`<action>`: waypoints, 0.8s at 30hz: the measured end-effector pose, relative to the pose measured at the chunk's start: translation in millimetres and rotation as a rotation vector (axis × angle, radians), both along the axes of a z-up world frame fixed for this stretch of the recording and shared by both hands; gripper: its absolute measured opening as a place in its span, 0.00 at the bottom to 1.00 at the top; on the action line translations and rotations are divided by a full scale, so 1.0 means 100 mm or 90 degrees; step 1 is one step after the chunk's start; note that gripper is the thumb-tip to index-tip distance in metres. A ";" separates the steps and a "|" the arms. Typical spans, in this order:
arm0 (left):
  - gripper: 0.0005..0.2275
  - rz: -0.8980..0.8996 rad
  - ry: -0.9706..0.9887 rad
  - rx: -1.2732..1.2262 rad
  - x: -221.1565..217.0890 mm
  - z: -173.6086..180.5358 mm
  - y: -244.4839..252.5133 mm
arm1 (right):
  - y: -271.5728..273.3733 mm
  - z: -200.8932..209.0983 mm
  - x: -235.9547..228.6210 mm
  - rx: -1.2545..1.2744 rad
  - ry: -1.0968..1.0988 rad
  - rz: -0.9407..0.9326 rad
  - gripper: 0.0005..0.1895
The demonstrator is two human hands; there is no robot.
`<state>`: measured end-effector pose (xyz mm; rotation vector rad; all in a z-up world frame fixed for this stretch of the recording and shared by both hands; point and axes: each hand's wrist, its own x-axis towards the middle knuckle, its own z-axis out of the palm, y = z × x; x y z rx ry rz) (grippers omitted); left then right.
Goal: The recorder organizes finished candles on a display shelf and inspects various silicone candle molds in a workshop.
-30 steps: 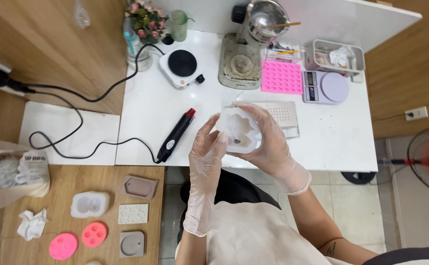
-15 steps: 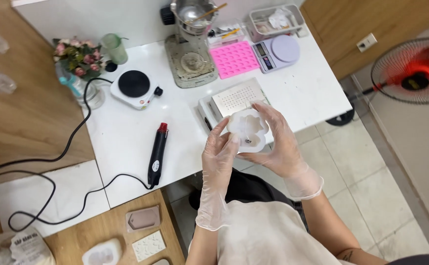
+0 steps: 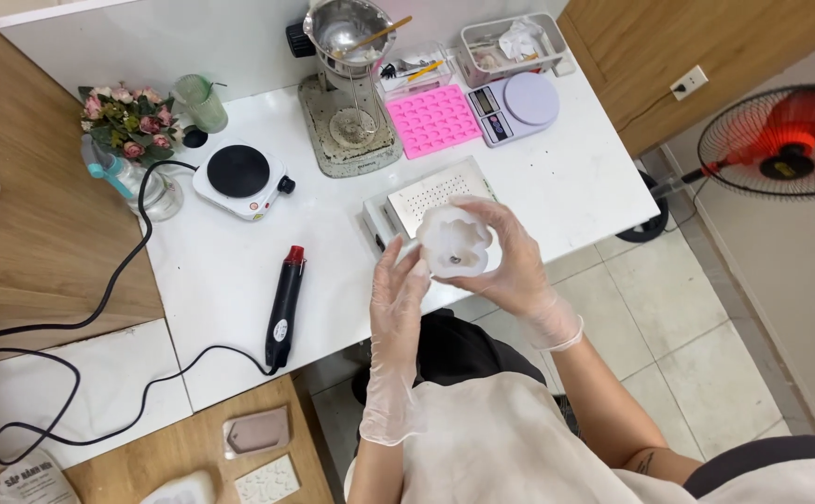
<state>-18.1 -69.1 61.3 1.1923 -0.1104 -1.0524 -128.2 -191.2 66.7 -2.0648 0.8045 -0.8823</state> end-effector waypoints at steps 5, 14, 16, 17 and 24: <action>0.26 0.054 -0.039 0.006 0.00 -0.13 -0.36 | -0.65 -0.07 -0.17 -0.065 -0.027 -0.035 0.46; 0.25 0.048 -0.037 0.063 -0.34 -0.21 -1.32 | -1.99 -0.66 -0.71 0.008 -0.007 -0.079 0.49; 0.25 0.061 -0.038 0.068 -0.43 -0.22 -1.48 | -2.36 -0.96 -0.85 0.016 0.008 -0.075 0.49; 0.25 0.073 -0.040 0.073 -0.47 -0.23 -1.56 | -2.55 -1.11 -0.91 0.024 0.022 -0.073 0.49; 0.25 0.112 -0.017 0.097 -0.56 -0.45 -1.80 | -3.39 -1.77 -0.96 0.048 0.119 0.034 0.48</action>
